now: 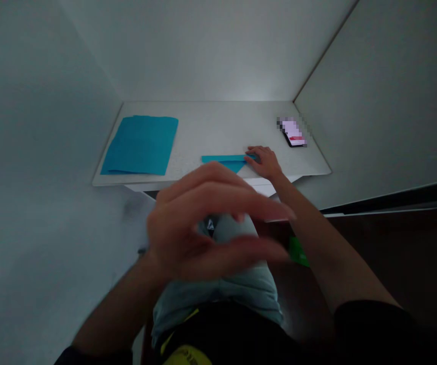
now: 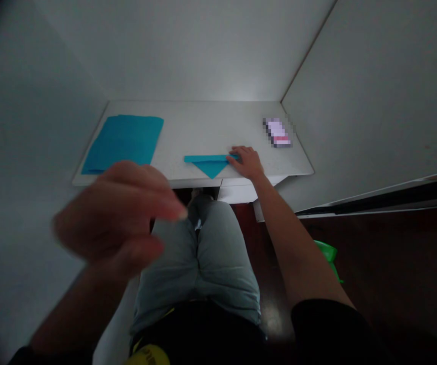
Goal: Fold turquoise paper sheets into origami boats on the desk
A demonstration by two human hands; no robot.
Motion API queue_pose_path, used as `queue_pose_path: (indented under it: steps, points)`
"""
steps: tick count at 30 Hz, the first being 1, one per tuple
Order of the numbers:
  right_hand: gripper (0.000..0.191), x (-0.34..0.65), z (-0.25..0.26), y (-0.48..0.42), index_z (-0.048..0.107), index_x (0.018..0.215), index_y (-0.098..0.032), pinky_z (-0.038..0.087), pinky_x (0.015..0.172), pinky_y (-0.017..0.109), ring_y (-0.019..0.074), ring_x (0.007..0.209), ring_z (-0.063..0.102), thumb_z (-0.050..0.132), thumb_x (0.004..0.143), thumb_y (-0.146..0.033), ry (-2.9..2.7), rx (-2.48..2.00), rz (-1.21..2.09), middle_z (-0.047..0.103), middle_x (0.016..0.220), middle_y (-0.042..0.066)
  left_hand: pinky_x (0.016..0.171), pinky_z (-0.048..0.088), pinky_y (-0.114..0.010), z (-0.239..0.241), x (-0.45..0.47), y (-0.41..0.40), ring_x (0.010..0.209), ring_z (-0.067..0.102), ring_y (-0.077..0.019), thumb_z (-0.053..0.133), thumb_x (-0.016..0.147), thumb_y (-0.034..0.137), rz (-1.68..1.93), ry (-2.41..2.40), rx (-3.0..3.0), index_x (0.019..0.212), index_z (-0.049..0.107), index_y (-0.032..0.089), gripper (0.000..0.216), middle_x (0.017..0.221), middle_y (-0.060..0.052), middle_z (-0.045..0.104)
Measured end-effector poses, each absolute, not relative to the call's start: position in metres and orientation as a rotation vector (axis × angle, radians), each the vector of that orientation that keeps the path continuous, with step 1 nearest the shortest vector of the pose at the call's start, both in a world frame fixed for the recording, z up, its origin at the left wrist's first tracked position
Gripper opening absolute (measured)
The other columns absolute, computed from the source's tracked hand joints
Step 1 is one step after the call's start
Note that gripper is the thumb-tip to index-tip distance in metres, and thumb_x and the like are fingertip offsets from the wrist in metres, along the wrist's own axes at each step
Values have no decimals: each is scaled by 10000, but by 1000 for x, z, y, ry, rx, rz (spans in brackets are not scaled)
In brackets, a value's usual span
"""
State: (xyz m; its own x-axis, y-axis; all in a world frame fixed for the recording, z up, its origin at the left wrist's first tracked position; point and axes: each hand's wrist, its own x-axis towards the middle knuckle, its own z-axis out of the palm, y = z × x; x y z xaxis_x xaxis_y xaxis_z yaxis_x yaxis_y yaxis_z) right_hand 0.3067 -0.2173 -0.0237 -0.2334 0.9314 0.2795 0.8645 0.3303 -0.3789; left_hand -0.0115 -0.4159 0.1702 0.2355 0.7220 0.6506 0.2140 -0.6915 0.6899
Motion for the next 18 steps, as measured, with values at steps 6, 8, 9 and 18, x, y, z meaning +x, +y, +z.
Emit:
queue_pose_path:
  steps: [6,8,9,18]
  points:
    - [438,311,-33,-213,783,1274,-252,505,1156,577,353,1330,687,630,1037,-588,-2142,-1521,166,760,1454,106,887,623,-389,86,-27,-286,974,713,-195,714,1045,422,1164,1133,2151,1246,730,273,250,1184,-54,765]
    - [457,312,-35,-212,787,1266,-249,511,1144,589,369,1322,690,643,1024,-609,-2148,-1514,173,759,1455,107,947,605,-409,46,-39,-250,1026,703,-213,726,1030,408,1077,1289,2156,1241,723,249,264,1219,-74,747]
    - [464,312,-35,-212,789,1261,-246,513,1139,593,376,1317,691,648,1021,-617,-2148,-1512,176,759,1455,109,986,592,-424,29,-42,-236,1071,694,-231,756,1006,406,1035,1342,2176,1242,725,236,292,1237,-87,736]
    - [389,313,-34,-215,759,1233,-268,510,1102,595,381,1321,663,706,992,-568,-2160,-1508,196,735,1477,96,1143,443,-549,-26,-12,-205,1297,580,-365,795,977,441,756,1583,2275,1256,749,246,344,1346,-124,673]
